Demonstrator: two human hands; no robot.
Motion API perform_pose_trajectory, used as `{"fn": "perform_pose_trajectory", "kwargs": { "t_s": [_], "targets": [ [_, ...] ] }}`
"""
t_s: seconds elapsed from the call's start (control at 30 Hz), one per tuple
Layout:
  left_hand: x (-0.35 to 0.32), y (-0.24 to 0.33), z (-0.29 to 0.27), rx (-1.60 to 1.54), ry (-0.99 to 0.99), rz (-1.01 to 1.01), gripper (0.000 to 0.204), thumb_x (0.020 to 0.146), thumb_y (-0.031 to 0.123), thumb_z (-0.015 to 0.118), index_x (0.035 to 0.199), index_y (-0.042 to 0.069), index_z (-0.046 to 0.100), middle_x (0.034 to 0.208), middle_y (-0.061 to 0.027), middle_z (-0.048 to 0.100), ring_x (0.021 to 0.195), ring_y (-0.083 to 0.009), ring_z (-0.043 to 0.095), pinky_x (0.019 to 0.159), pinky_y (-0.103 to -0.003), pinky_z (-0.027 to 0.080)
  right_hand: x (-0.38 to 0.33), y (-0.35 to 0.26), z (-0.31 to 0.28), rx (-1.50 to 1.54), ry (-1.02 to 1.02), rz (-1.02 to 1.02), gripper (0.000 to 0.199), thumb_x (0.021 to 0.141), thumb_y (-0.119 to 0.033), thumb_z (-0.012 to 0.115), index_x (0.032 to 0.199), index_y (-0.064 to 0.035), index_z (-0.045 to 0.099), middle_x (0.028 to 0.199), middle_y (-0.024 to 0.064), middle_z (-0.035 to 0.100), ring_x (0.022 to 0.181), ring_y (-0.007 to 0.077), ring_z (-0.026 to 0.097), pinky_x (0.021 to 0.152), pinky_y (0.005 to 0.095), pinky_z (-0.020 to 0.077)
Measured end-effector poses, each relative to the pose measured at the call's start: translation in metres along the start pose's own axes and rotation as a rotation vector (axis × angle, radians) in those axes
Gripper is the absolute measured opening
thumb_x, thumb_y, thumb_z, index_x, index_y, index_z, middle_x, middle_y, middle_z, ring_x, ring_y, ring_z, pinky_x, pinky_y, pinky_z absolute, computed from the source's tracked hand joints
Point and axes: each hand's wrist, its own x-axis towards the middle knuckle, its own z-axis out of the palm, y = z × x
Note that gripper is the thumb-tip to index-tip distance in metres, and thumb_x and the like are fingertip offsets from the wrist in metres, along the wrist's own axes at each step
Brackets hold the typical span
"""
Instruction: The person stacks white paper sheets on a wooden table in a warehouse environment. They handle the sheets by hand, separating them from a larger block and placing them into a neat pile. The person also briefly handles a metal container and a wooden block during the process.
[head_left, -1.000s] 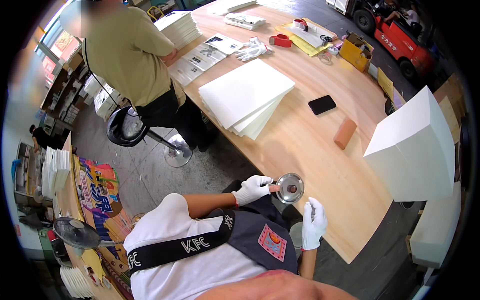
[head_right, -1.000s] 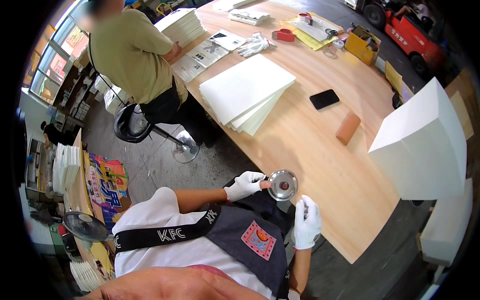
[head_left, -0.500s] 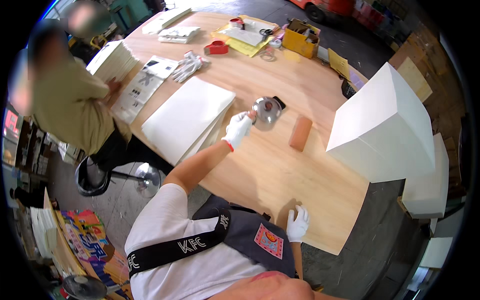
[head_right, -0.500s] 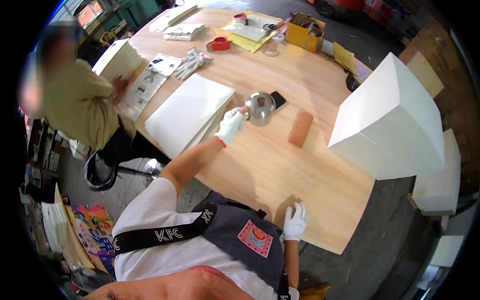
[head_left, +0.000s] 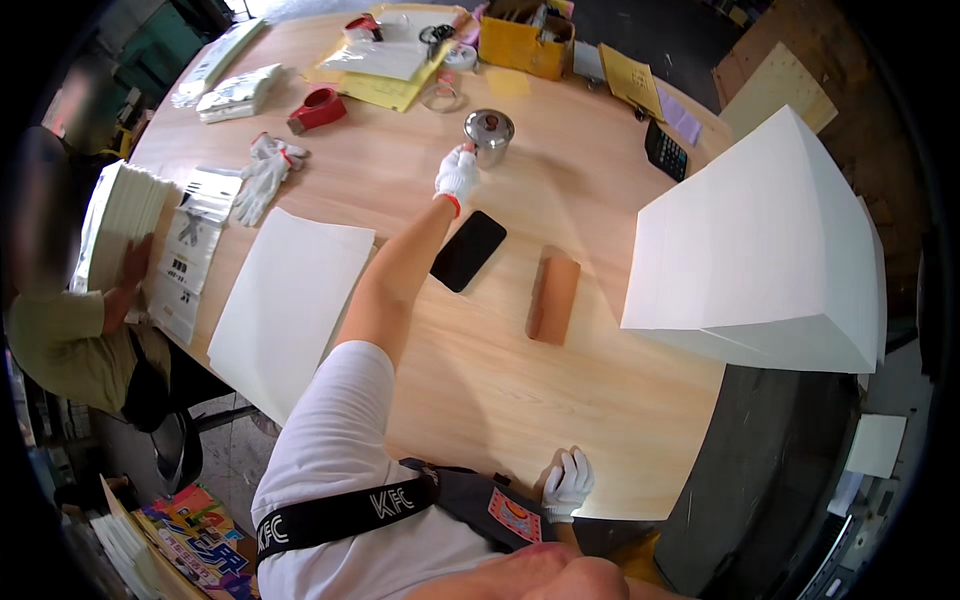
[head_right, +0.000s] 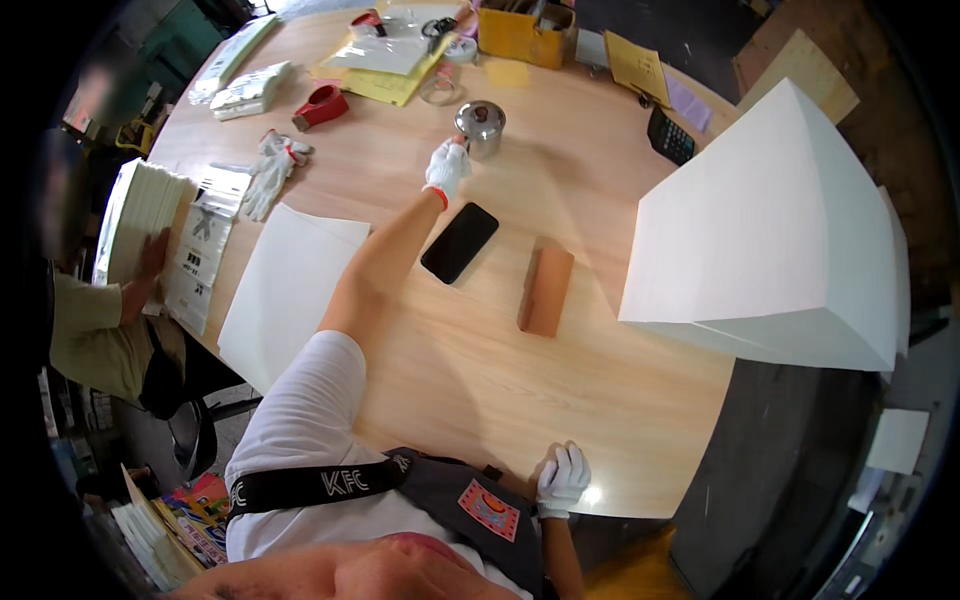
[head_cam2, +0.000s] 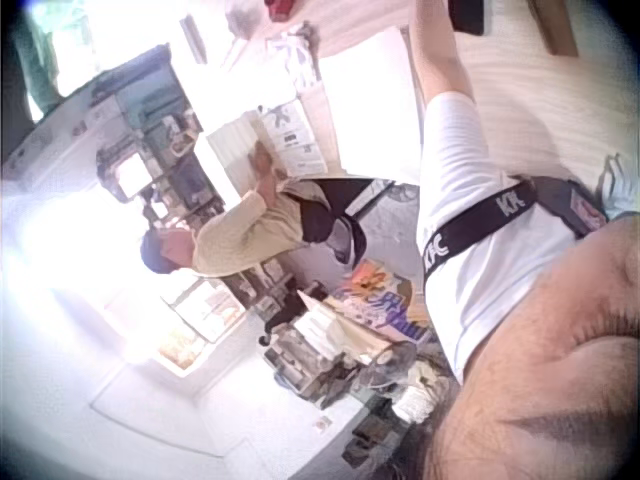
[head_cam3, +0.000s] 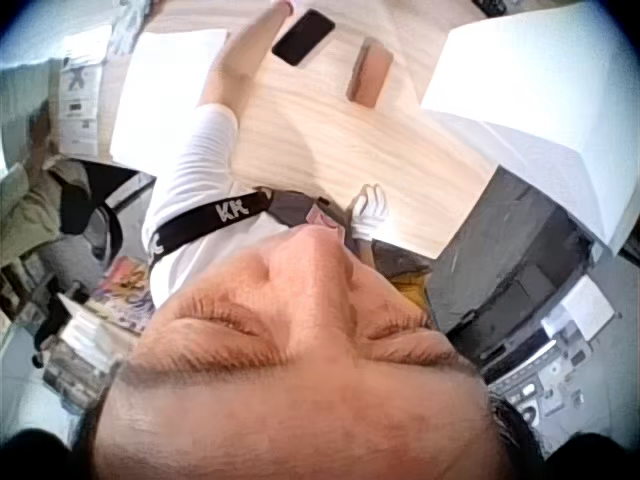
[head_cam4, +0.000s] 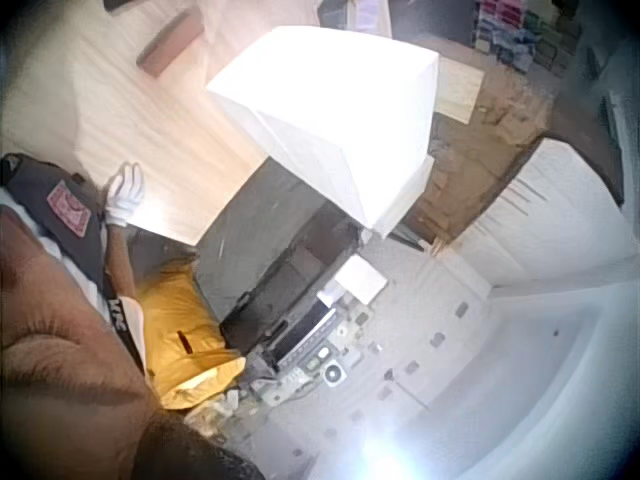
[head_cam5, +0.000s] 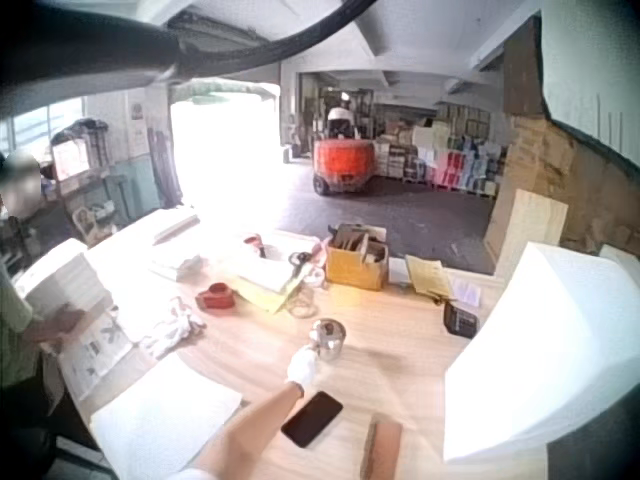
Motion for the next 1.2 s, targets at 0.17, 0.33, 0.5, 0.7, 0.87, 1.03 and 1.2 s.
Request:
{"fn": "perform_pose_trajectory", "kwargs": {
  "t_s": [0.17,0.33,0.5,0.7,0.87,1.03,1.2],
  "targets": [
    [0.021,-0.004,-0.003,-0.063,-0.065,-0.006,0.038,0.102,0.043,0.056,0.09,0.008,0.061,0.067,0.0016,0.052,0.056,-0.01,0.05,0.054,-0.027,0.041,0.013,0.003,-0.001,0.015,0.0,-0.035,0.032,0.09,-0.017,0.058,0.121,-0.0095,0.062,0.128,0.0168,0.061,0.112,0.0401,0.059,0.095,0.0511,0.0482],
    [-0.024,0.037,0.004,0.111,0.113,0.01,0.031,0.1,0.035,0.059,0.115,0.008,0.059,0.083,-0.0048,0.062,0.065,-0.0149,0.058,0.062,-0.031,0.049,0.013,-0.004,0.0,0.024,0.002,-0.026,0.032,0.09,-0.015,0.058,0.121,-0.009,0.062,0.128,0.0171,0.061,0.112,0.0397,0.06,0.095,0.0504,0.0487],
    [-0.08,0.033,-0.017,0.442,0.117,0.287,0.036,0.097,0.033,0.062,0.124,0.011,0.057,0.098,-0.0116,0.065,0.083,-0.0194,0.065,0.073,-0.035,0.052,0.015,-0.006,-0.005,0.019,-0.009,-0.022,0.034,0.09,-0.014,0.059,0.123,-0.0088,0.061,0.131,0.0168,0.06,0.115,0.0392,0.058,0.098,0.05,0.0468],
    [-0.174,0.033,-0.043,1.219,-0.169,0.498,0.067,0.075,0.037,0.078,0.132,0.013,0.052,0.131,-0.0122,0.051,0.118,-0.0388,0.052,0.096,-0.048,0.047,0.015,-0.005,-0.007,0.011,-0.023,-0.02,0.033,0.091,-0.017,0.06,0.124,-0.0105,0.061,0.132,0.0139,0.06,0.118,0.0367,0.057,0.099,0.0485,0.0444],
    [-0.189,0.022,-0.044,1.298,-0.272,0.469,0.069,0.07,0.032,0.078,0.132,0.015,0.052,0.134,-0.0146,0.047,0.117,-0.0373,0.053,0.096,-0.05,0.046,0.004,-0.017,-0.007,0.067,-0.015,-0.011,0.031,0.093,-0.014,0.057,0.123,-0.0076,0.061,0.131,0.0172,0.06,0.119,0.0385,0.057,0.102,0.0498,0.0433],
    [-0.176,0.017,-0.044,1.223,-0.147,0.439,0.071,0.065,0.027,0.077,0.132,0.021,0.052,0.138,-0.012,0.047,0.12,-0.0367,0.051,0.098,-0.048,0.045,0.011,-0.009,-0.005,0.073,-0.007,-0.069,0.03,0.096,-0.014,0.056,0.124,-0.0054,0.061,0.132,0.0188,0.06,0.119,0.0401,0.057,0.101,0.0507,0.0439],
    [-0.155,0.018,-0.047,1.211,-0.038,0.444,0.068,0.065,0.022,0.076,0.129,0.02,0.053,0.135,-0.011,0.048,0.117,-0.0344,0.053,0.096,-0.047,0.046,0.031,-0.012,-0.01,0.097,-0.042,-0.034,0.031,0.096,-0.013,0.059,0.125,-0.0021,0.06,0.131,0.0198,0.06,0.12,0.0387,0.058,0.102,0.0485,0.0446]
  ]
}}
